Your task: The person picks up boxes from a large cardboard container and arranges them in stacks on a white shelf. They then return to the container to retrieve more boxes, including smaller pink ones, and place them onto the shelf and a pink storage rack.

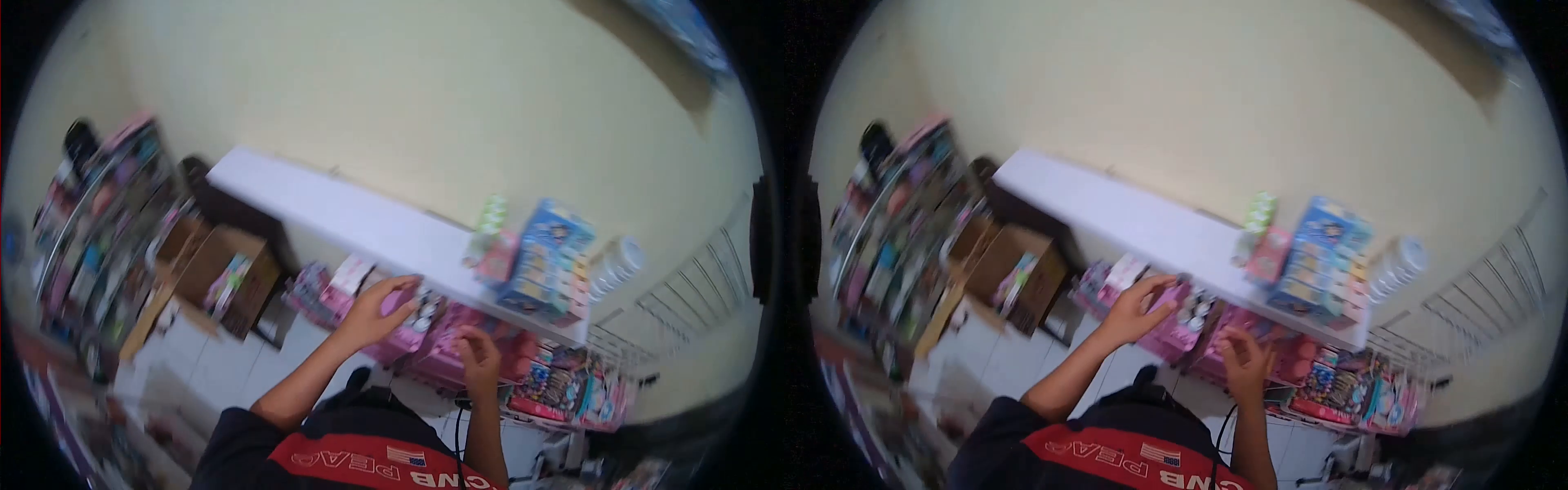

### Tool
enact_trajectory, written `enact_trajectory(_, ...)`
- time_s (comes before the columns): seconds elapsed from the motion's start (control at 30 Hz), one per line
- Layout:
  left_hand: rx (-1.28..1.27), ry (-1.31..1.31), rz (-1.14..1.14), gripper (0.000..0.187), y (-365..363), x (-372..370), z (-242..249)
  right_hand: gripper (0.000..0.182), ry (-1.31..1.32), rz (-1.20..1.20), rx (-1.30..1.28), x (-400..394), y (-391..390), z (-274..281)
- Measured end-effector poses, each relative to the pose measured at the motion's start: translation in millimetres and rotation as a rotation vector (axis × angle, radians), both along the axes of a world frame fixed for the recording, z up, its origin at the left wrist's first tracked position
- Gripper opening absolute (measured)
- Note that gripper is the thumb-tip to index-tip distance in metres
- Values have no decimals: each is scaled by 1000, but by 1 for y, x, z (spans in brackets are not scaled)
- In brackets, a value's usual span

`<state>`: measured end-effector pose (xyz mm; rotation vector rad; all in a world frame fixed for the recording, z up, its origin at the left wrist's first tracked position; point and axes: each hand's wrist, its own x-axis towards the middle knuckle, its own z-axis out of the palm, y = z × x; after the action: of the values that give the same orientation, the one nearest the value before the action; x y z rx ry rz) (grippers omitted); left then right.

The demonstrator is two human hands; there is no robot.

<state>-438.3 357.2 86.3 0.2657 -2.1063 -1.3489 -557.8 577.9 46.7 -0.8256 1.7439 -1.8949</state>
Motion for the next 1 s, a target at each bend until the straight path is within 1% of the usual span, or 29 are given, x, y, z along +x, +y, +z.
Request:
enact_trajectory(0.03,15,-10,45,47,-2,16,-16,24,-90,8,-72,6,-6,-3)
enact_trajectory(0.07,43,-23,90,46,1,33,-19,24,-118,68,-48,11,-13,-7)
enact_trajectory(0.13,72,-97,176,46,5,72,-16,24,-106,114,2,22,-28,-12)
enact_trajectory(0.23,137,-130,309,43,5,125,-31,24,-96,247,0,44,-56,-8)
enact_trajectory(0.27,139,-127,331,43,3,142,-35,23,-72,295,-1,52,-66,-8)
enact_trajectory(0.33,185,-121,432,41,-2,173,-45,24,-107,350,12,68,-85,-10)
enact_trajectory(0.37,194,-89,475,39,-4,185,-52,24,-67,391,35,77,-95,-9)
enact_trajectory(0.43,231,-88,515,39,-9,208,-59,24,-20,446,63,95,-114,-9)
enact_trajectory(0.57,309,-103,538,38,-33,251,-68,25,-62,536,28,136,-164,-24)
enact_trajectory(0.73,324,-102,550,36,-85,319,-71,27,-115,602,65,203,-237,-26)
enact_trajectory(0.8,349,-85,573,35,-109,349,-81,28,-119,649,75,226,-264,-34)
enact_trajectory(0.9,456,-54,690,35,-140,388,-86,28,-157,657,67,257,-299,-32)
enact_trajectory(1.0,511,-35,739,33,-163,417,-80,27,-153,678,89,276,-327,-38)
